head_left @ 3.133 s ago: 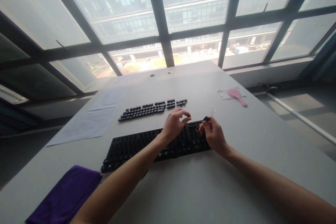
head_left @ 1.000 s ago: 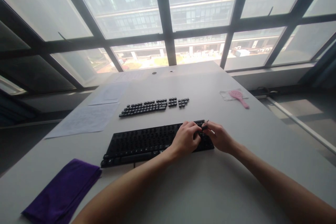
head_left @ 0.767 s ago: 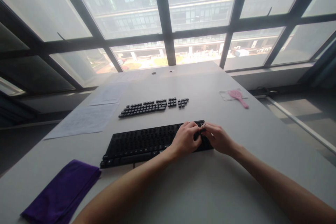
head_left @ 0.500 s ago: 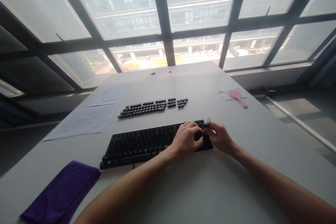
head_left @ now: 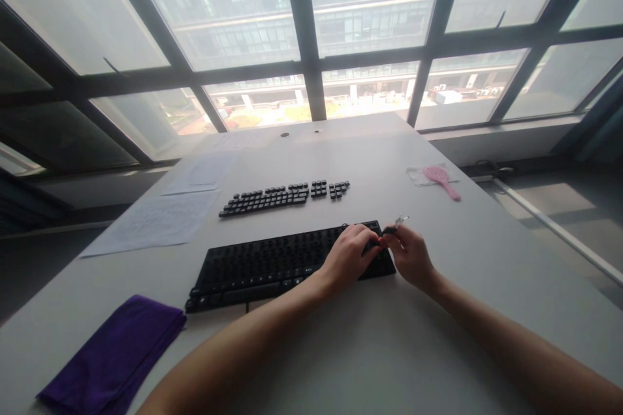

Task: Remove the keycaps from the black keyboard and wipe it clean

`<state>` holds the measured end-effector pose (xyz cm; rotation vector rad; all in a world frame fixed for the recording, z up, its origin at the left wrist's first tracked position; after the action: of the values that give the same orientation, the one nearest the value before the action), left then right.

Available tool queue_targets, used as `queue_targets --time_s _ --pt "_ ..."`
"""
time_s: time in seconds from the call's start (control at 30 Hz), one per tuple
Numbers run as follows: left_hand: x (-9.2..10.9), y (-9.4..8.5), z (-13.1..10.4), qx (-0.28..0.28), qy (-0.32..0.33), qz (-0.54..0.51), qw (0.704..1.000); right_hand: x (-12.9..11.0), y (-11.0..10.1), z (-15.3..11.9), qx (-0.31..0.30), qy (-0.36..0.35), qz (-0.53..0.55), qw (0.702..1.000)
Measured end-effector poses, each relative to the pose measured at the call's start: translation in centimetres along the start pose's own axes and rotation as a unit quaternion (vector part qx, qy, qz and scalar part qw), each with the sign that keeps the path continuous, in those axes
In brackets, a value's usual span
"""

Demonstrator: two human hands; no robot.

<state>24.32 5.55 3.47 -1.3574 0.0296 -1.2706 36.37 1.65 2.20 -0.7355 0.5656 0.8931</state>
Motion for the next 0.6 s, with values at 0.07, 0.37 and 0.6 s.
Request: queue_targets --time_s 0.07,0.37,0.6 --pt "0.1 -0.2 -0.2 0.006 0.008 -0.025 1.000 -0.6 -0.3 0.0 0.009 -0.015 -0.039 0.999" --pt "2.2 -0.7 -1.0 0.014 0.100 0.032 0.994 -0.3 -0.4 0.0 0.013 0.022 -0.028 0.999" --pt "3.0 -0.9 -1.0 0.004 0.099 0.102 0.990 0.0 0.0 0.0 0.022 0.047 0.024 0.998"
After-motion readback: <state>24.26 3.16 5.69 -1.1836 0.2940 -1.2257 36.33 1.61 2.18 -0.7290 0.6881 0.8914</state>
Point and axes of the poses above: each hand's wrist, its own z-axis towards the middle knuckle, its own y-axis out of the palm, x = y × z, the point moved 9 cm from there along z, towards the middle knuckle, and after that the axes turned 11 degrees about -y, right-handed, at the moved point
